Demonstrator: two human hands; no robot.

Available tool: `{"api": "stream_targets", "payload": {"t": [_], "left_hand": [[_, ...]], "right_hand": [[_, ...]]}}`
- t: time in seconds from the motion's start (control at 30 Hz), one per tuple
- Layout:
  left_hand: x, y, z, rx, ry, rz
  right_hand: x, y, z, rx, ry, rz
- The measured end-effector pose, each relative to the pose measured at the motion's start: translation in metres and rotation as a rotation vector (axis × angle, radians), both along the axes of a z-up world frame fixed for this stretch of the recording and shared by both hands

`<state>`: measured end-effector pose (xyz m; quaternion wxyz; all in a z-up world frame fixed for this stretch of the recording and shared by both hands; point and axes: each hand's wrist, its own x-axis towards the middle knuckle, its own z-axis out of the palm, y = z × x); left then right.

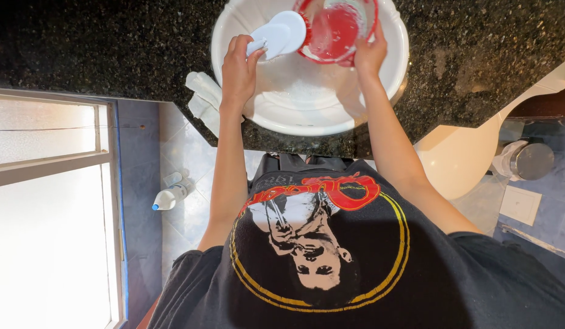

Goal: Cleaning a bowl and a brush in a bathroom sink and wiping the countertop.

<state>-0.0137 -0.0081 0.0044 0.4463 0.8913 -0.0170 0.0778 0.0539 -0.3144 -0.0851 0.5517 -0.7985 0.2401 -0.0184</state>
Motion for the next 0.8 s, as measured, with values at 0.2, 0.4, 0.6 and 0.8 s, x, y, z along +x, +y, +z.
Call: {"api": "stream_targets", "payload": {"t": [0.2,0.4,0.6,0.8], "left_hand": [[-0.004,0.000,-0.003,0.013,-0.008,-0.001],[-0.009,0.001,-0.003,-0.024,0.001,-0.002],[-0.007,0.004,-0.003,-0.015,-0.014,-0.008],[-0.004,0.003,-0.003,-0.001,-0.025,-0.010]], "right_hand": [[-0.007,0.032,-0.001,0.462,0.084,-0.086],[-0.020,0.040,0.004,0.548,0.074,-0.104],[-0.021,0.030,-0.008,0.547,0.061,-0.036],[-0.033,0.001,-0.024,0.179,-0.112,0.284]]}}
